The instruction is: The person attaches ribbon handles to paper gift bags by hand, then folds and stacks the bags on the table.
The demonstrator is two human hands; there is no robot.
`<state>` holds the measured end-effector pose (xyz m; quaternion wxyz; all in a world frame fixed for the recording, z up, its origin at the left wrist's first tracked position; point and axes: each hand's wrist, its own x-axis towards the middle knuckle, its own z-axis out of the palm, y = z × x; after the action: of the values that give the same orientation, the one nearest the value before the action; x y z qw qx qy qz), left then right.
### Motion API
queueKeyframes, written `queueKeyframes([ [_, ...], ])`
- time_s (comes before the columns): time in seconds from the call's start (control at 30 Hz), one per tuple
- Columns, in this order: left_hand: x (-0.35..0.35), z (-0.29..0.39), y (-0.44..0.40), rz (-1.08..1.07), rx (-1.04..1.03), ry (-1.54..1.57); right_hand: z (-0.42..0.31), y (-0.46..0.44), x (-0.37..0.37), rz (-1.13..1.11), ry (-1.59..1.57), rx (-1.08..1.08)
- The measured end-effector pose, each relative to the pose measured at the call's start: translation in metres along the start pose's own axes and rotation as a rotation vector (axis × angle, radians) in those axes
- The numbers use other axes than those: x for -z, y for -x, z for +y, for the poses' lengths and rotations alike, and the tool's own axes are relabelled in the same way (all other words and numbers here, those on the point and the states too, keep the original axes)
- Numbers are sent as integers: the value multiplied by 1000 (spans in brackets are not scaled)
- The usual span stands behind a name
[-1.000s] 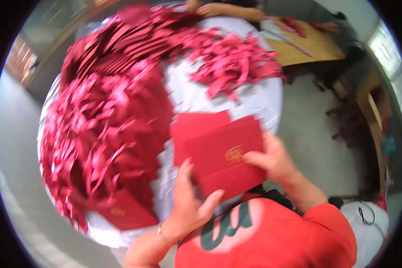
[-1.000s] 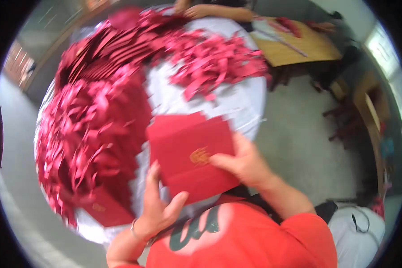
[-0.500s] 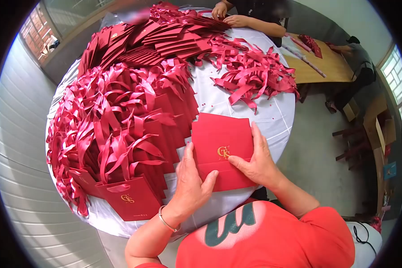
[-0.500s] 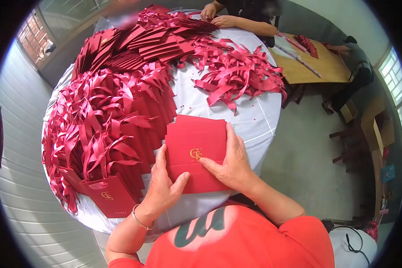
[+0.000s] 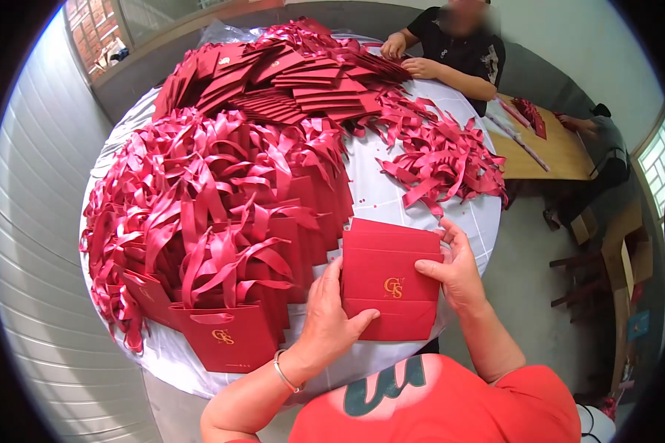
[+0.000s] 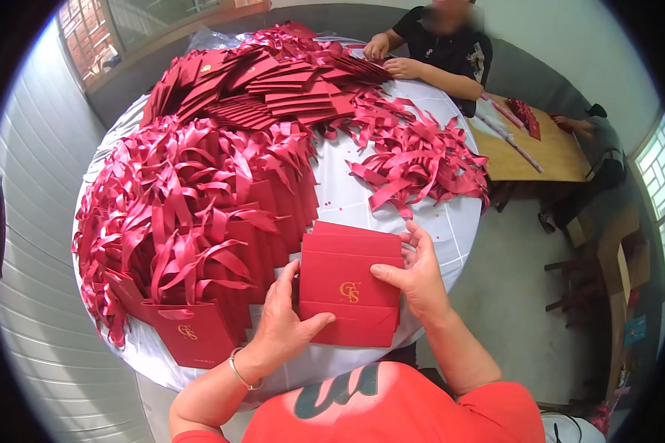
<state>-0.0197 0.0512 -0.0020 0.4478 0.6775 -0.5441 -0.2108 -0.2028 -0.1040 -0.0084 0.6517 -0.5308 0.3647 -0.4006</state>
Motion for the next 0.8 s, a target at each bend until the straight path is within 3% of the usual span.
queueKeyframes([
  [0.13, -5, -5, 0, 13, -32, -40, 6, -6, 6, 41, -62, -74],
  [0.2, -7, -10, -2, -47, 23, 67, 5, -16, 14, -3, 59, 11],
  [0.33, -15, -12, -1, -75, 68, 267, -23, -48, 8, 22, -20, 26],
  [0.4, -14, -14, 0, -9, -152, -16, -19, -67, 0, 30, 102, 45],
  [0.5, -10, -17, -1, -30, -139, -103, 38, -116, -3, 32, 434, 207],
  [0.57, -8, -19, -4, 6, -109, -141, 24, -121, -27, 29, 332, 107],
  [0.73, -4, -27, -12, 97, -66, -113, 52, -144, -37, -13, 519, 289],
  [0.8, -2, -34, -17, 137, -36, -70, 53, -145, -45, -9, 383, 197],
])
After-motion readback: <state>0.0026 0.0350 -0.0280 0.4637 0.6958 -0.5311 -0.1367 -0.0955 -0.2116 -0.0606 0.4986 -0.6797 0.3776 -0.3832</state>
